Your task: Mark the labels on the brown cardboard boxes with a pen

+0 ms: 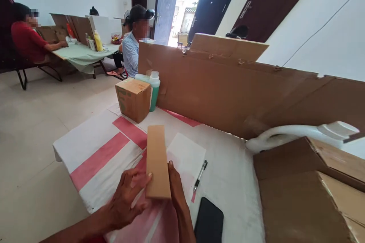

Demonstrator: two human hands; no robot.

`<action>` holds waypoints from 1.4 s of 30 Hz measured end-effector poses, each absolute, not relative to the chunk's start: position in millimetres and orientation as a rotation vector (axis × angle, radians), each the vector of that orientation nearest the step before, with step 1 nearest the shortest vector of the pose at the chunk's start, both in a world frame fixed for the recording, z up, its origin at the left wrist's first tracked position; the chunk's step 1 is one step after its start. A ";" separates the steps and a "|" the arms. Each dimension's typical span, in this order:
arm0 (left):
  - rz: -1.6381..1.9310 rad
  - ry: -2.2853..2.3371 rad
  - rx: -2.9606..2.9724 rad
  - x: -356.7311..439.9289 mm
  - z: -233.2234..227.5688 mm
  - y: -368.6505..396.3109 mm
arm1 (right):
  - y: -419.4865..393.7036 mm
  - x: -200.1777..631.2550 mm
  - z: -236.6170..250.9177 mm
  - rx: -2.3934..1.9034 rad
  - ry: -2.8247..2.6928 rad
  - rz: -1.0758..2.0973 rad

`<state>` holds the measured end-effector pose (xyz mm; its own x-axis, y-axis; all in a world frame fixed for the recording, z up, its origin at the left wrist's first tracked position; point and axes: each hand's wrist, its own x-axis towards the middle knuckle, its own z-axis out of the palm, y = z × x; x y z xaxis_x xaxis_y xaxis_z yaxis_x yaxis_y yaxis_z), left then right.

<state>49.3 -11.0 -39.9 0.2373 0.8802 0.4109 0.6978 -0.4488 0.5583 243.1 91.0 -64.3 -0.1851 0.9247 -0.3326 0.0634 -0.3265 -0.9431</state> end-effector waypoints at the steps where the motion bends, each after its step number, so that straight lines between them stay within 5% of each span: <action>1: 1.031 1.501 2.278 46.1 -37.3 -2.1 | 89.4 244.9 -63.7 -1.412 -1.248 1.532; 5: 1.046 1.505 2.290 29.9 -29.3 22.6 | 76.7 260.5 -70.5 -1.553 -1.247 1.149; 12: 1.107 1.563 2.169 11.6 -11.2 53.7 | 19.4 270.9 -93.9 -1.485 -1.254 1.211; 20: 1.053 1.501 1.935 3.8 -33.4 106.2 | 16.2 242.1 -123.8 -1.291 -1.562 0.867; 27: 1.176 1.537 1.508 -26.5 -55.2 74.0 | 1.9 233.9 -116.3 -1.250 -1.464 1.171; 36: 1.201 1.188 1.113 -38.5 -47.0 50.2 | -7.3 191.9 -89.9 -1.040 -1.727 0.637; 42: 1.371 1.349 1.577 0.0 -52.5 -8.4 | -30.2 204.7 -86.4 -1.291 -1.430 0.734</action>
